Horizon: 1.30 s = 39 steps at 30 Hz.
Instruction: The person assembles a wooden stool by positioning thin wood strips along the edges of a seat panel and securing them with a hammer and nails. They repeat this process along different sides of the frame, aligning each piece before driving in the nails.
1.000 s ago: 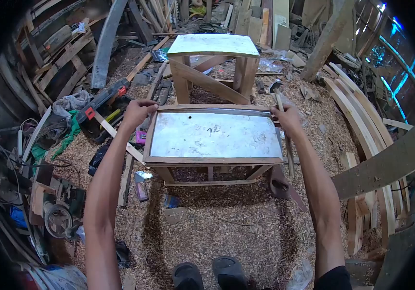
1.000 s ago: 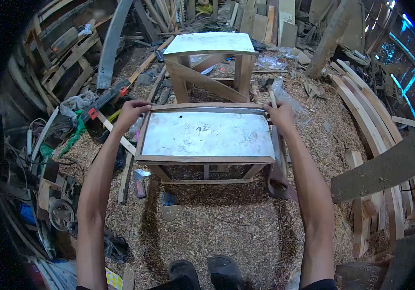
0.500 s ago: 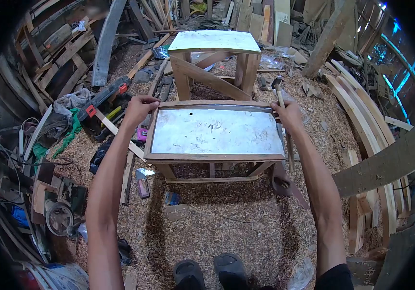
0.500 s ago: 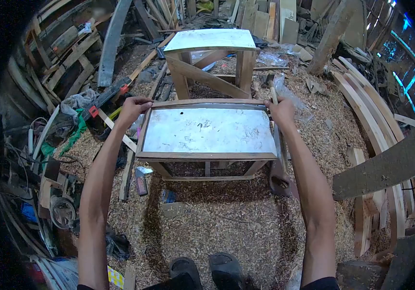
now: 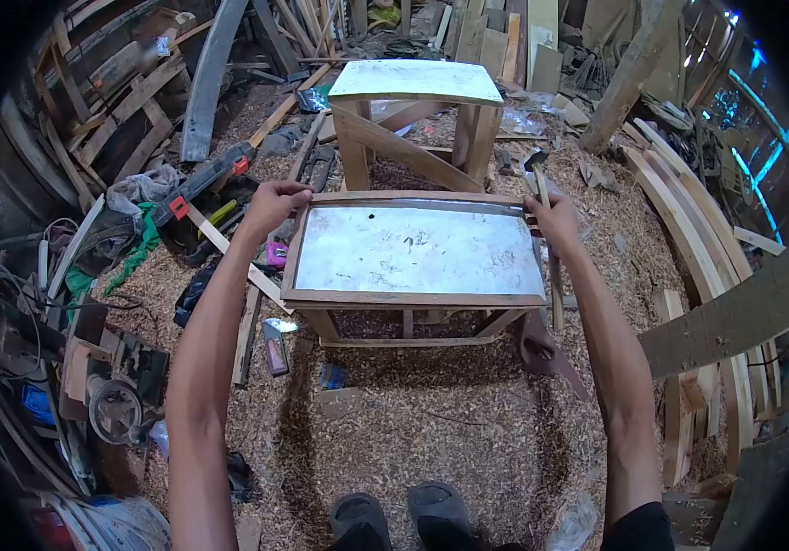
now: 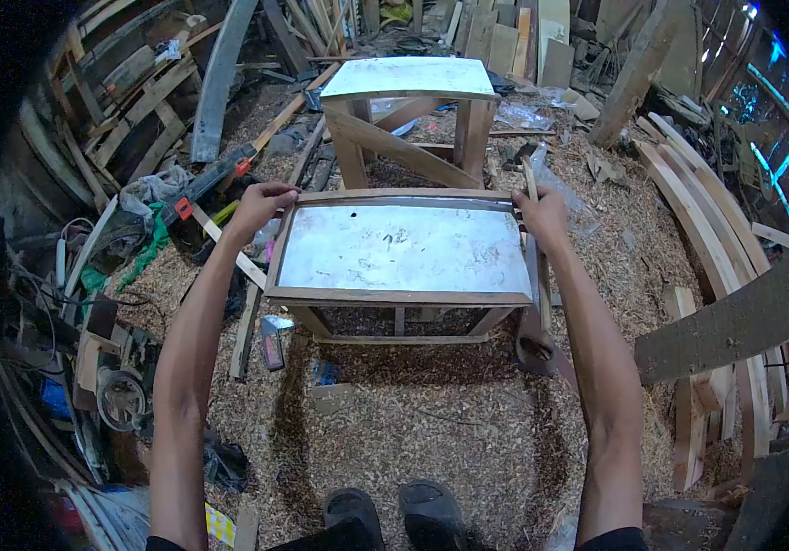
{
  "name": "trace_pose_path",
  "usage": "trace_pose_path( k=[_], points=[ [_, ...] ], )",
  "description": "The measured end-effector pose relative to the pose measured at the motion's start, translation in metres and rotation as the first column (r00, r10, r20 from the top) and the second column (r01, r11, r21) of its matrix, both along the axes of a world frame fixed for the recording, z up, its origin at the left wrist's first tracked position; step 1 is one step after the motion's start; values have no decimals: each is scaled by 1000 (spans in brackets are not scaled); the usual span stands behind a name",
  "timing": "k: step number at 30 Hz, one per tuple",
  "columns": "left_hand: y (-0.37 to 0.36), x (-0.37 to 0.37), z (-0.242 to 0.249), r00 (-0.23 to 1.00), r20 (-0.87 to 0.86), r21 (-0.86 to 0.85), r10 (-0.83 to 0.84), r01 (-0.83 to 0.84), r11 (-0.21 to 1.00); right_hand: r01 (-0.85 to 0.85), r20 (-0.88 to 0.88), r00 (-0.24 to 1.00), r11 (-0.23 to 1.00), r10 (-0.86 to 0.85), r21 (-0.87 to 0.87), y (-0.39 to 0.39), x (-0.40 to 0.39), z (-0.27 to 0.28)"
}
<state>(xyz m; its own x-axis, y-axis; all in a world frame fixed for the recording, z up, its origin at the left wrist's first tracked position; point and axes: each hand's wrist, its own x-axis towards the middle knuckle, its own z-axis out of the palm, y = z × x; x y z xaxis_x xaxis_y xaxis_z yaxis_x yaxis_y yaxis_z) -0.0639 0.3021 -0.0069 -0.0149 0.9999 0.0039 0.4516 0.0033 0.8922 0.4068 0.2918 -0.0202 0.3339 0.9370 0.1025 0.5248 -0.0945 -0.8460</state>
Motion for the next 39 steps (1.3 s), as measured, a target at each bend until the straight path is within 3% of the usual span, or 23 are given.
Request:
trace_pose_path(
  k=[3,9,11,15,17,21,23,27,29,31,33,35,37,39],
  points=[
    [-4,5,8,1000,17,-33,-10,11,999,-5,45,999,1000,6,-26,2,4,-1],
    [0,7,7,992,-117,-33,-52,49,998,-21,-51,998,999,20,-35,-4,0,7],
    [-4,13,13,987,-155,21,-49,53,998,-51,60,997,997,54,-56,-4,0,4],
    [7,11,-1,985,-168,111,-34,53,992,-35,115,993,999,40,-38,0,1,1],
    [20,5,-16,998,57,240,4,-17,971,-6,233,972,1000,7,-5,-7,-8,12],
    [8,17,1,1000,23,201,-6,1,979,-60,315,947,998,63,-17,-12,-26,25],
    [-7,28,14,996,-14,275,85,-78,958,-60,407,912,998,42,33,-16,-32,23],
    [2,19,4,993,-70,299,93,-68,952,-53,357,933,998,39,30,-17,-44,26],
    [18,10,-8,940,341,359,-3,-128,924,-83,338,940,993,51,81,-19,-49,30],
    [12,9,3,931,363,320,28,-153,935,-89,326,944,992,55,92,-14,-49,24],
    [12,-2,8,857,516,302,12,-195,933,-99,314,948,989,60,108,-10,-51,25],
    [15,-13,8,851,526,268,10,-177,947,-154,279,950,987,139,36,-8,-56,29],
    [13,-16,9,744,667,215,27,-227,950,-164,270,950,986,155,10,2,-58,22],
    [9,-17,14,727,686,204,30,-231,951,-177,261,950,984,174,-14,6,-58,23]
  ],
)
